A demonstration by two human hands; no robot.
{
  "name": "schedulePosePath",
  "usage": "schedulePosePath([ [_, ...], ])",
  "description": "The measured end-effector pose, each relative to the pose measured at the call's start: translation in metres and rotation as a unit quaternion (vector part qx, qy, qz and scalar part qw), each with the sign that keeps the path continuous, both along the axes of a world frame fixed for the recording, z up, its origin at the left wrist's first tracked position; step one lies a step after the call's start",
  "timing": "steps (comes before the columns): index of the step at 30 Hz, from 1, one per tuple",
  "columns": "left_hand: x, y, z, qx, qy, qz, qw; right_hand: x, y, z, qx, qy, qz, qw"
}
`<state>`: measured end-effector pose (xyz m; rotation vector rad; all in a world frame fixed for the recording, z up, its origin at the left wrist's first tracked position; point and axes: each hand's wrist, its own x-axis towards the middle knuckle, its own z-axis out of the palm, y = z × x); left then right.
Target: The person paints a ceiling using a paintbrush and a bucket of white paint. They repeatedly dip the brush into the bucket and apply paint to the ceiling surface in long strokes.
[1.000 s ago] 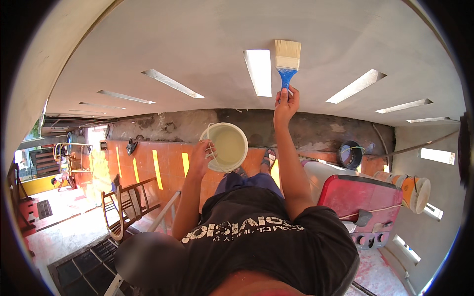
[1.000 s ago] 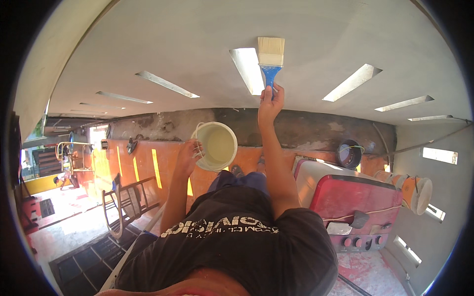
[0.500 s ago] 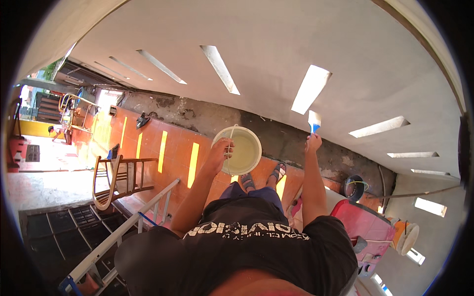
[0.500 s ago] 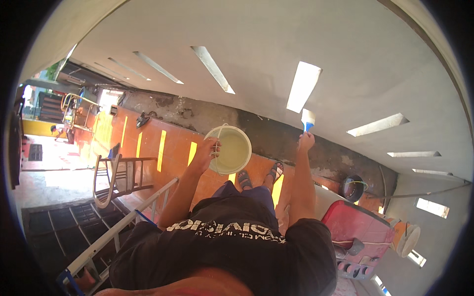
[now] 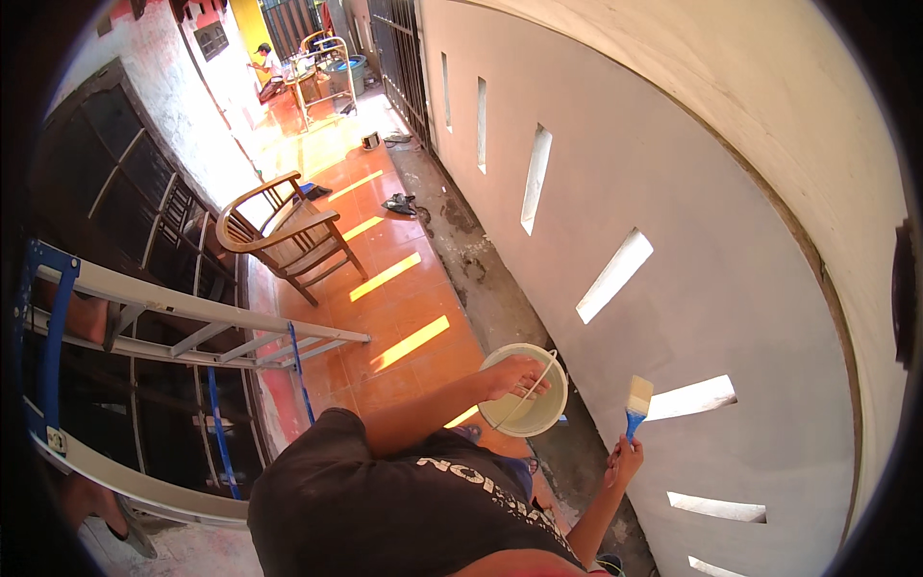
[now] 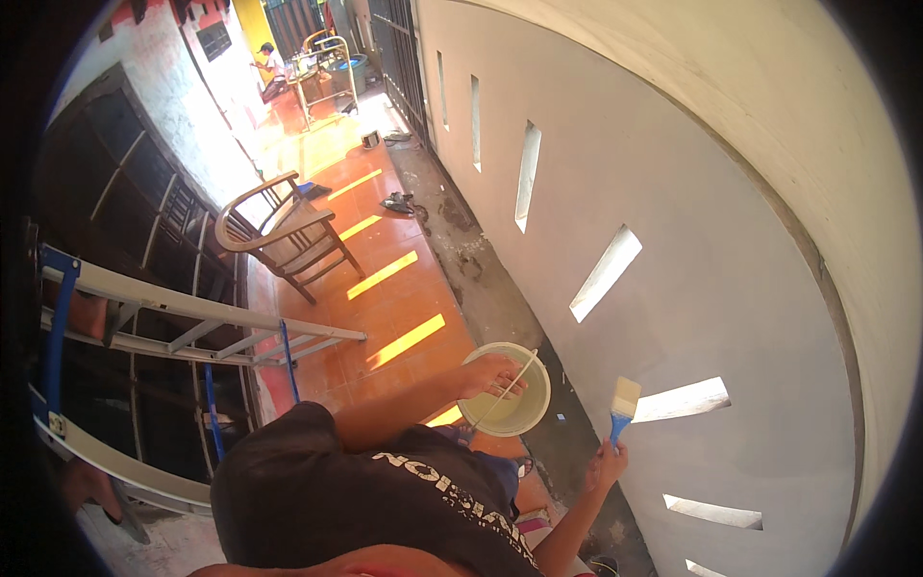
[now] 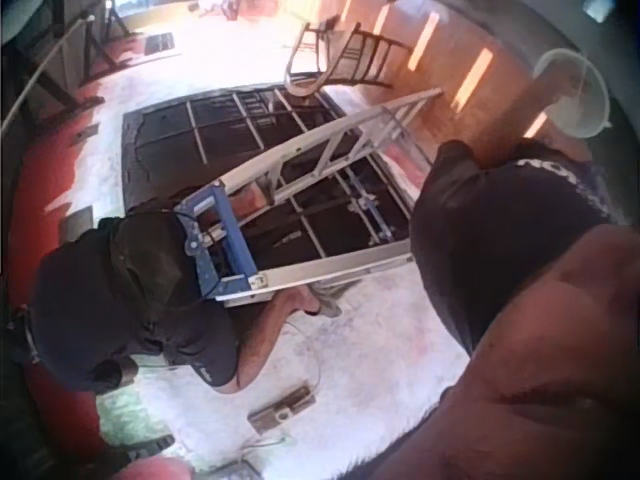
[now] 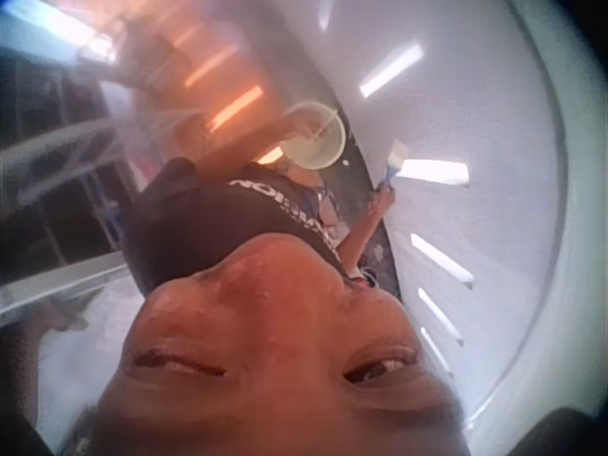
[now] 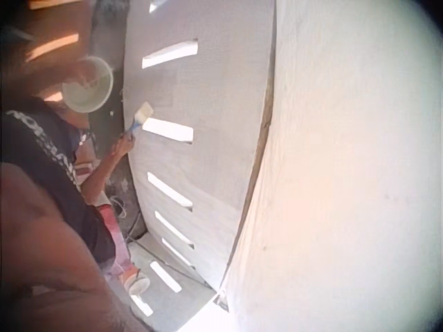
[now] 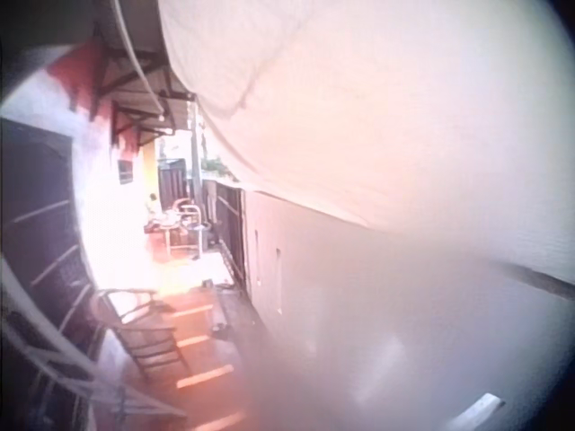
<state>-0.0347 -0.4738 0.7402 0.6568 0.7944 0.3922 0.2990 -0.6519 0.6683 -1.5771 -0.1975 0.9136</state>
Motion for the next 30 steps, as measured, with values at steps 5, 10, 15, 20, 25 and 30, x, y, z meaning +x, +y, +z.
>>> schedulePosePath([
  [5, -0.015, -0.008, 0.019, 0.027, -0.021, -0.028, 0.999, -0.006, 0.015, 0.062, 0.061, -0.011, 0.07, 0.996],
  [10, -0.015, -0.017, 0.046, 0.055, -0.049, -0.037, 0.997, 0.004, 0.004, 0.105, 0.11, -0.049, 0.077, 0.99],
  [15, 0.011, -0.035, 0.065, 0.075, -0.113, -0.035, 0.99, 0.038, -0.025, 0.131, 0.118, -0.098, 0.076, 0.985],
  [20, 0.054, -0.059, 0.069, 0.067, -0.136, -0.018, 0.988, 0.078, -0.076, 0.158, 0.099, -0.137, 0.066, 0.983],
  [25, 0.092, -0.085, 0.078, 0.046, -0.129, -0.014, 0.99, 0.1, -0.129, 0.19, 0.06, -0.192, 0.025, 0.979],
  [30, 0.126, -0.112, 0.083, 0.064, -0.07, -0.037, 0.995, 0.116, -0.165, 0.237, 0.05, -0.22, 0.03, 0.974],
])
